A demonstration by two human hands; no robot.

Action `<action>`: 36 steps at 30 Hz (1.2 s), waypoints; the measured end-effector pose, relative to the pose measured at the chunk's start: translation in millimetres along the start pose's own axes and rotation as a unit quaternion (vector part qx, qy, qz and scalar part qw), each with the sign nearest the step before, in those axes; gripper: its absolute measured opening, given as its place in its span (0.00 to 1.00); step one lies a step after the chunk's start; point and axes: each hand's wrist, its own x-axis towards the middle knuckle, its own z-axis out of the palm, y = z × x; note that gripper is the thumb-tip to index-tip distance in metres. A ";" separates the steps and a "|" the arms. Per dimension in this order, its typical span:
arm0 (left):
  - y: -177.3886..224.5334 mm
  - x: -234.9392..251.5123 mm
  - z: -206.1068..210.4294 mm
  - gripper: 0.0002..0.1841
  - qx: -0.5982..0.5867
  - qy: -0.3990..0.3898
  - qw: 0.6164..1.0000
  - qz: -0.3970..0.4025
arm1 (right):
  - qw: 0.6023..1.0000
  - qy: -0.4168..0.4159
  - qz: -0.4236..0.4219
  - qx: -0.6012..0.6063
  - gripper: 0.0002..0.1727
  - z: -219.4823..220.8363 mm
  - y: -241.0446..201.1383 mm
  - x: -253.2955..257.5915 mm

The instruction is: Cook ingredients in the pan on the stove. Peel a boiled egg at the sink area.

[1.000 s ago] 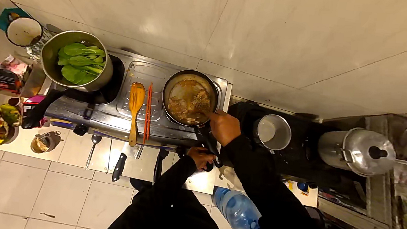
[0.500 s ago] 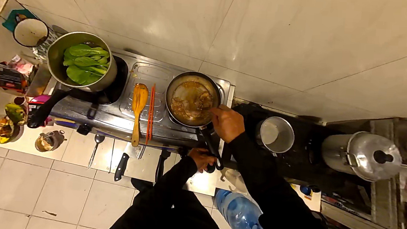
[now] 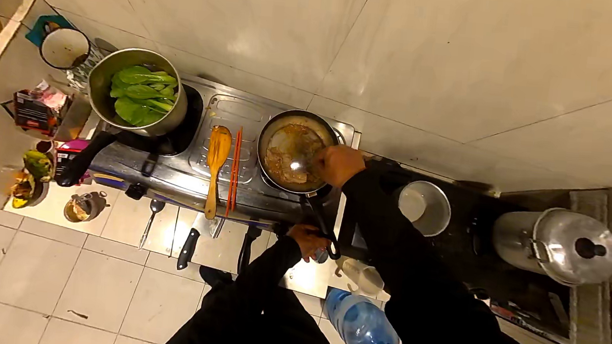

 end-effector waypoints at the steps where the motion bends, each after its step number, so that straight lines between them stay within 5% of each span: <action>1: 0.3 0.5 0.3 0.17 0.003 -0.002 1.000 -0.001 | 0.999 0.004 -0.011 0.037 0.11 7.1 2.9 5.0; 11: -2.0 2.8 -2.6 0.19 0.003 -0.009 1.000 0.001 | 0.961 0.043 -0.033 0.271 0.08 20.6 38.4 2.9; 19: 1.4 0.0 -2.2 0.15 0.012 -0.012 1.000 0.007 | 0.967 0.159 0.045 0.194 0.14 -11.1 39.7 0.8; 27: -0.1 1.0 -2.9 0.17 0.001 -0.013 1.000 -0.001 | 0.949 0.263 0.023 0.172 0.19 11.6 18.9 10.1; 36: -0.4 1.7 -1.9 0.16 -0.007 -0.009 1.000 -0.004 | 0.969 0.195 0.005 0.151 0.20 31.8 0.3 18.8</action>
